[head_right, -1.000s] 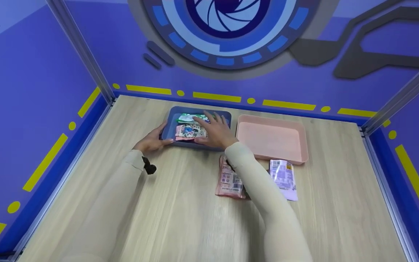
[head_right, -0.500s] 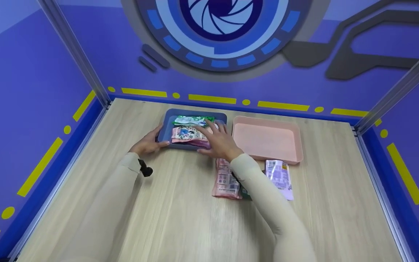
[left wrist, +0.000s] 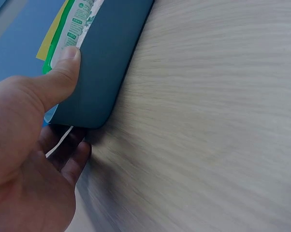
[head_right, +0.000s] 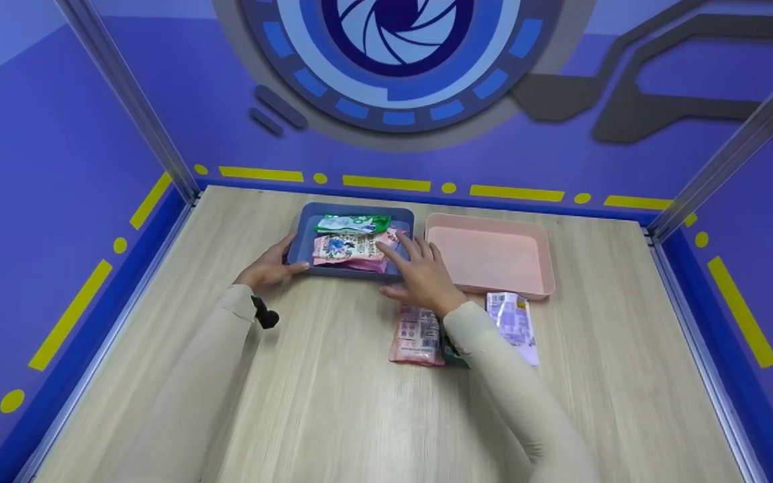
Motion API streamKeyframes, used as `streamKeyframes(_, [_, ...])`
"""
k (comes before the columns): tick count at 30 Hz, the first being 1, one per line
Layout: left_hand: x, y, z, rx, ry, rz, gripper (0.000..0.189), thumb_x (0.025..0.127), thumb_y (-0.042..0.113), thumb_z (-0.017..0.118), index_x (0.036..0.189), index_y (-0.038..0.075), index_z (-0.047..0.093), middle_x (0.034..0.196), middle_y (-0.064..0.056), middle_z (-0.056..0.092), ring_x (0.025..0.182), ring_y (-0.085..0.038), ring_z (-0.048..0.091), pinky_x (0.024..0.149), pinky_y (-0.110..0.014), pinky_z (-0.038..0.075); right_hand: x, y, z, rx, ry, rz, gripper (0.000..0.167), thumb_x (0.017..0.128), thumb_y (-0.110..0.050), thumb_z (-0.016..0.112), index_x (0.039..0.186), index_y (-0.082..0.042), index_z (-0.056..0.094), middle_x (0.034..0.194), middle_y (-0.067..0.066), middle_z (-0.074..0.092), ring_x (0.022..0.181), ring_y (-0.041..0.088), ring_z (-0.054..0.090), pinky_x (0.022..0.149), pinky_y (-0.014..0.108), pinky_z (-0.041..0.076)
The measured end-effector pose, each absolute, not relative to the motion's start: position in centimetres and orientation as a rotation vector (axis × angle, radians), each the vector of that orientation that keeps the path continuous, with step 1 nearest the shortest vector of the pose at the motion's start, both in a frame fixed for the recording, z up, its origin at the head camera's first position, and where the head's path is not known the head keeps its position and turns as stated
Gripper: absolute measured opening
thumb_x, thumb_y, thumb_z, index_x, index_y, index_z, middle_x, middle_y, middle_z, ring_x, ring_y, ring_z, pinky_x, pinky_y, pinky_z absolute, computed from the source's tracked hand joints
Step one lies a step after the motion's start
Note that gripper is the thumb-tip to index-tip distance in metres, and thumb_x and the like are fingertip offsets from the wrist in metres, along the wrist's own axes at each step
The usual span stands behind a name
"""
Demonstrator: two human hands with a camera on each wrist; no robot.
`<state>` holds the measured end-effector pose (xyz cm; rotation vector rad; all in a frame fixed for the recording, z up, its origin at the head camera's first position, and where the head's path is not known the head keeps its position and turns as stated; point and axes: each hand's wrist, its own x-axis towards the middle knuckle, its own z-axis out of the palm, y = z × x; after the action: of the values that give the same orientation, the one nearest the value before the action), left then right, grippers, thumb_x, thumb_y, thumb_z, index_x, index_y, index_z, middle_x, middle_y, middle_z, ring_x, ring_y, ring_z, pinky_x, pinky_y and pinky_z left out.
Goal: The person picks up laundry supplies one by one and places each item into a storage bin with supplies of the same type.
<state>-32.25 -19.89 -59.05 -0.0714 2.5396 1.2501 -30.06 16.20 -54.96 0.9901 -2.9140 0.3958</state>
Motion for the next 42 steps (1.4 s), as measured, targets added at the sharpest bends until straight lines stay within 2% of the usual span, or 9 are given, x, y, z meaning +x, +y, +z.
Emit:
streamKeyframes(10, [-32.1, -20.0, -59.2, -0.078, 2.528, 1.254, 0.097, 0.097, 0.039, 0.072, 0.167, 0.030, 0.005, 0.172, -0.008, 0.011, 0.158, -0.031, 0.009, 0.126, -0.050, 0.013, -29.2, 17.6, -55.4, 0.959, -2.921, 0.439, 0.088, 0.089, -0.051, 0.077, 0.162, -0.035, 0.031, 0.170, 0.011, 0.020, 0.151, 0.047, 0.020, 0.121, 0.067, 0.011])
streamKeyframes(15, [-32.2, -20.0, -59.1, -0.062, 2.522, 1.290, 0.097, 0.097, 0.036, 0.073, 0.167, 0.028, 0.007, 0.172, -0.007, 0.012, 0.158, -0.030, 0.009, 0.127, -0.048, 0.014, -28.8, 18.0, -55.4, 0.955, -2.911, 0.438, 0.088, 0.088, -0.053, 0.076, 0.162, -0.034, 0.032, 0.168, 0.015, 0.024, 0.150, 0.049, 0.022, 0.120, 0.069, 0.013])
streamKeyframes(24, [-32.3, -19.9, -59.1, -0.095, 2.512, 1.282, 0.098, 0.096, 0.037, 0.073, 0.167, 0.031, 0.006, 0.173, -0.006, 0.010, 0.158, -0.029, 0.008, 0.127, -0.049, 0.012, -27.7, 18.8, -55.7, 0.950, -2.939, 0.477, 0.087, 0.090, -0.059, 0.072, 0.163, -0.037, 0.029, 0.170, 0.013, 0.021, 0.152, 0.045, 0.018, 0.122, 0.066, 0.011])
streamKeyframes(42, [-32.4, -19.8, -59.1, -0.117, 2.499, 1.293, 0.097, 0.096, 0.036, 0.073, 0.167, 0.032, 0.006, 0.173, -0.005, 0.009, 0.158, -0.029, 0.006, 0.127, -0.050, 0.011, -25.7, 20.0, -56.9, 0.977, -2.914, 0.396, 0.089, 0.089, -0.061, 0.072, 0.163, -0.032, 0.031, 0.168, 0.016, 0.024, 0.147, 0.049, 0.029, 0.118, 0.068, 0.022])
